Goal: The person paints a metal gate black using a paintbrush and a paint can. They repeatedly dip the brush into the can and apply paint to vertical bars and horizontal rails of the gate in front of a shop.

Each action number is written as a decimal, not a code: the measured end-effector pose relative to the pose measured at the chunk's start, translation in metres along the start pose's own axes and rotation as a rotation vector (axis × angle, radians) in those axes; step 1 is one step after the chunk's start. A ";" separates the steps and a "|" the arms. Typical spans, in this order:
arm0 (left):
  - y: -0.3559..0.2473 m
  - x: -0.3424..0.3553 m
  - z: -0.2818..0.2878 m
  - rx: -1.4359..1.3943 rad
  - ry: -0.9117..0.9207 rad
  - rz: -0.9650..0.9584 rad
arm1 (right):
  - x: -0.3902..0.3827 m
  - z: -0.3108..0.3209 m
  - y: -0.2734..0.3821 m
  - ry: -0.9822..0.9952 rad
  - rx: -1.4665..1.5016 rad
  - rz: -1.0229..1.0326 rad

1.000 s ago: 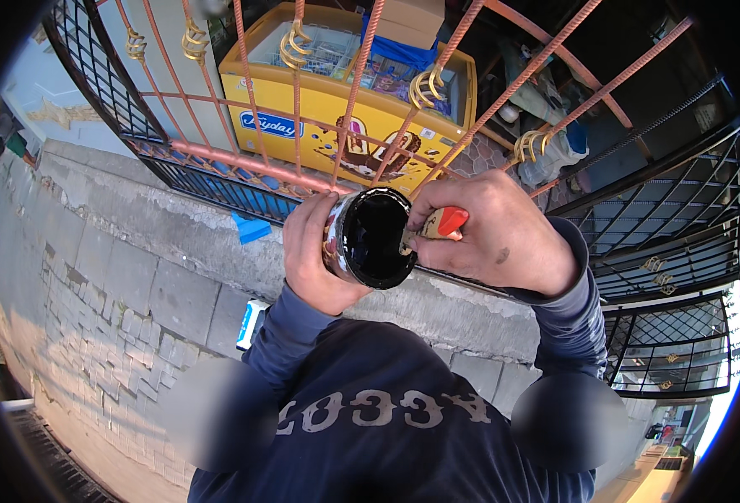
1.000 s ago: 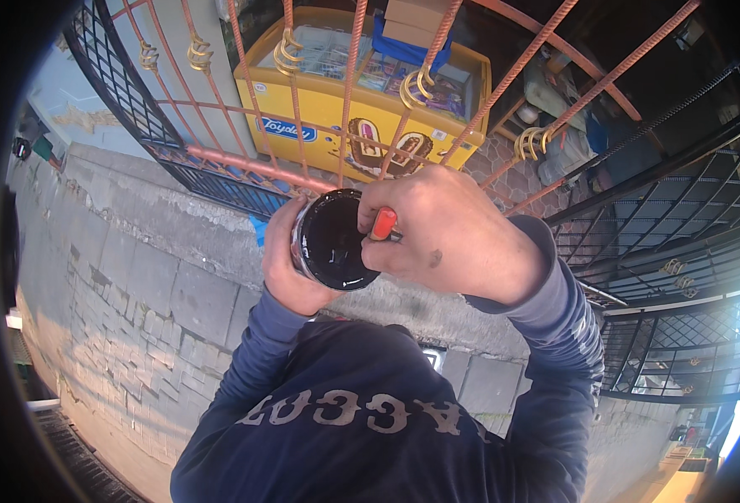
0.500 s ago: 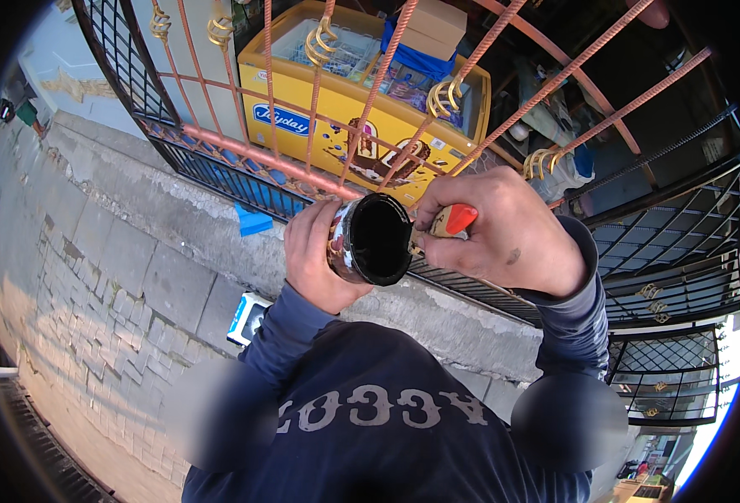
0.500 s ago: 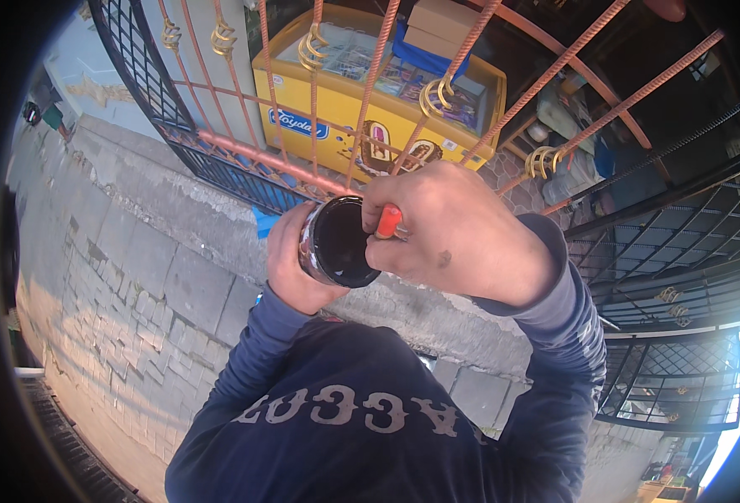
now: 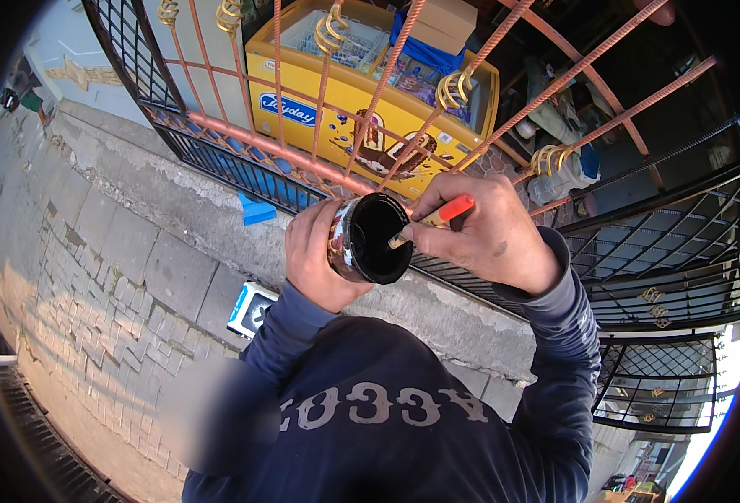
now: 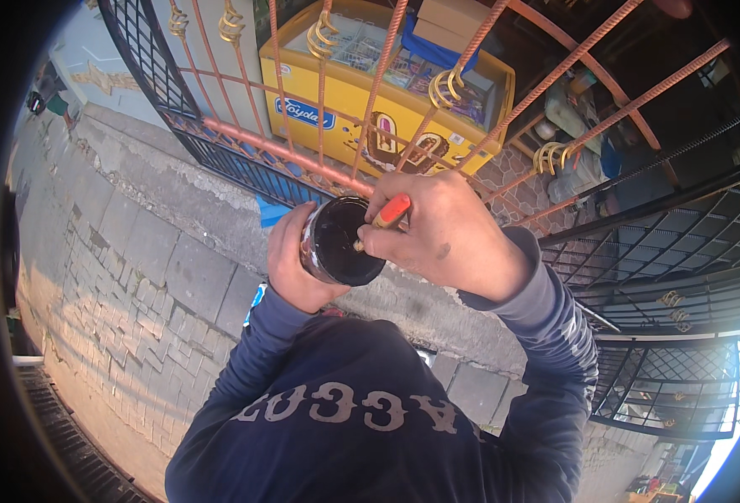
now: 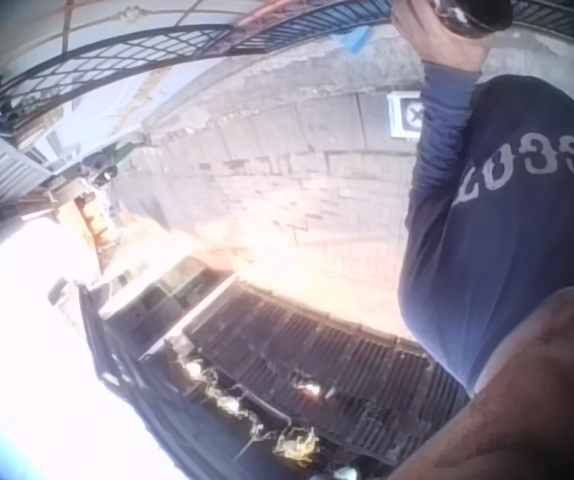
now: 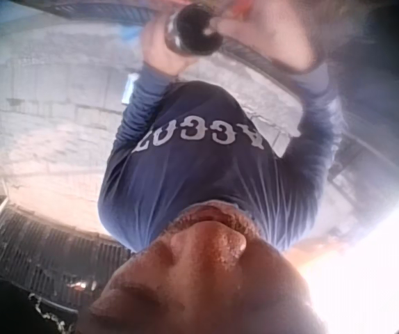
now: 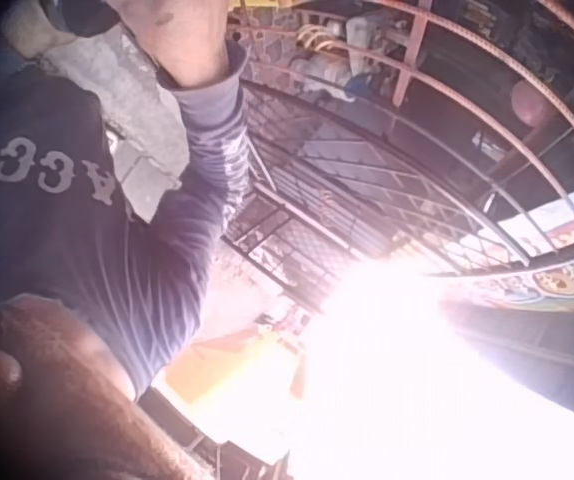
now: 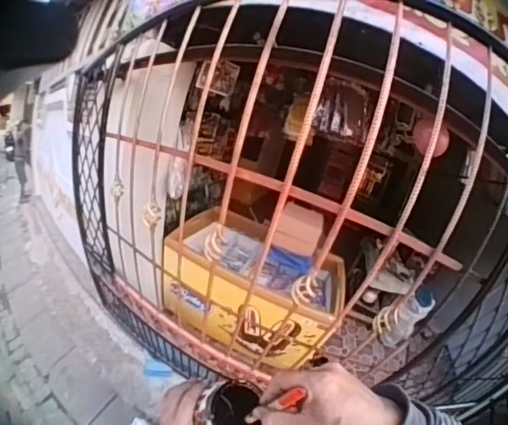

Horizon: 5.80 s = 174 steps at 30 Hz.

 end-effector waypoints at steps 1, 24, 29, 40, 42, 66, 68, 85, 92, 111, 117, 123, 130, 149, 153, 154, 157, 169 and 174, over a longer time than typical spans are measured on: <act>0.000 0.000 0.000 -0.003 -0.006 0.002 | -0.001 0.000 -0.004 -0.019 -0.017 -0.040; -0.004 0.001 -0.004 -0.011 -0.008 0.016 | -0.014 0.011 0.008 0.021 -0.007 0.051; -0.001 -0.002 -0.005 -0.039 0.014 0.029 | -0.016 0.016 0.013 0.057 0.007 0.143; -0.004 -0.003 0.003 -0.026 -0.016 0.012 | -0.006 0.016 0.027 0.141 0.007 0.140; -0.003 -0.004 0.002 -0.037 -0.008 0.014 | -0.006 0.011 0.027 0.208 -0.017 0.152; -0.004 0.002 -0.011 -0.102 0.052 -0.036 | -0.024 0.012 0.014 0.239 0.155 0.096; -0.003 0.002 -0.015 -0.134 0.063 -0.030 | -0.026 0.017 0.009 0.075 0.181 0.076; -0.015 0.016 -0.056 -0.227 0.188 -0.140 | -0.050 0.038 -0.021 -0.229 0.154 -0.041; -0.021 0.018 -0.063 -0.184 0.204 -0.193 | -0.059 0.044 -0.026 -0.256 0.116 -0.060; -0.004 0.006 -0.048 -0.156 0.175 -0.049 | -0.047 0.024 -0.017 0.167 0.186 0.073; -0.011 0.000 -0.042 -0.102 0.112 -0.033 | -0.050 0.029 -0.022 0.044 0.230 -0.034; -0.030 -0.009 -0.033 -0.024 0.017 -0.032 | -0.065 0.036 -0.048 -0.248 0.403 -0.281; -0.062 -0.022 -0.050 0.000 0.079 0.034 | -0.098 0.062 -0.072 -0.350 0.439 -0.198; -0.121 -0.047 -0.095 0.007 0.098 0.044 | -0.155 0.104 -0.115 -0.174 0.222 -0.017; -0.117 -0.046 -0.090 0.024 0.131 0.056 | -0.162 0.104 -0.109 -0.333 0.407 -0.172; -0.115 -0.044 -0.089 0.001 0.148 0.042 | -0.162 0.104 -0.106 -0.383 0.413 -0.146; -0.109 -0.032 -0.084 -0.036 0.164 -0.017 | -0.154 0.096 -0.098 -0.343 0.314 -0.112; -0.077 -0.001 -0.043 -0.054 0.064 -0.093 | -0.096 0.083 -0.037 -0.247 0.210 -0.302; -0.076 0.009 -0.045 -0.028 0.091 -0.138 | -0.088 0.082 -0.020 -0.029 0.165 0.081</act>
Point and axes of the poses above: each hand's wrist, its own x-axis towards the middle knuckle, its own z-axis out of the back of the hand, y = z × x, the point moved 5 cm from there along x, towards the middle knuckle, and after that the axes turned 14 degrees about x, right-handed, at the moved point
